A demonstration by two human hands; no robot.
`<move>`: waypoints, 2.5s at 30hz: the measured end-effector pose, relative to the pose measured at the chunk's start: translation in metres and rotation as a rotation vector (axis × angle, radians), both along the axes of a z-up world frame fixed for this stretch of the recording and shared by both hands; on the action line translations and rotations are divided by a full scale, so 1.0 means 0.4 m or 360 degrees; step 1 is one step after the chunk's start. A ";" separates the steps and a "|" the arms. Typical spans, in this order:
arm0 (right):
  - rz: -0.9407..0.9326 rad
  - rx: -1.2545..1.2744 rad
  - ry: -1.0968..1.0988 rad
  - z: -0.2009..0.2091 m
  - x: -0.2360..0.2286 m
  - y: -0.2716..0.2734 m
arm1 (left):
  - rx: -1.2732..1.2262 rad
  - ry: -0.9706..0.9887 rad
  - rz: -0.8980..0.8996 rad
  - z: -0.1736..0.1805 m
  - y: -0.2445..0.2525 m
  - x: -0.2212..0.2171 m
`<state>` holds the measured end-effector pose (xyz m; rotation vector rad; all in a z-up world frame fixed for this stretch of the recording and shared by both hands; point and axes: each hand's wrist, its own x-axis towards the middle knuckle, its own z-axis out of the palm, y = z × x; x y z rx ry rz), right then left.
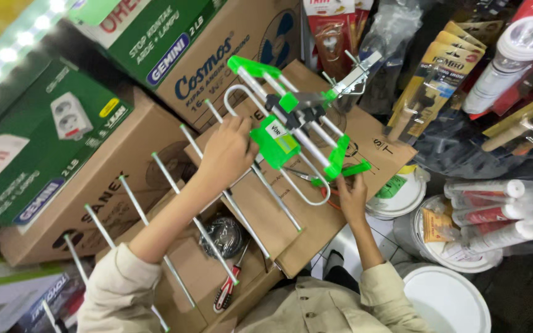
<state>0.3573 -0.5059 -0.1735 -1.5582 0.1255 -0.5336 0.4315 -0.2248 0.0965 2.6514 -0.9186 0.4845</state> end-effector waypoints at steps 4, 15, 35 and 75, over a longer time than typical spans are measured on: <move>-0.0134 -0.0251 0.0122 -0.003 0.042 0.013 | 0.0207 0.0045 0.0073 -0.044 -0.046 0.201; 0.0088 0.0030 -0.0096 -0.054 0.078 0.058 | 0.0453 -0.0333 -0.0141 -0.082 -0.129 0.386; 0.0017 0.0105 -0.0084 0.033 0.087 0.075 | 0.0266 0.0172 -0.0494 -0.327 -0.102 0.661; 0.0078 -0.0527 0.0139 0.139 0.133 0.065 | -0.0434 0.0802 -0.0157 -0.407 0.091 0.677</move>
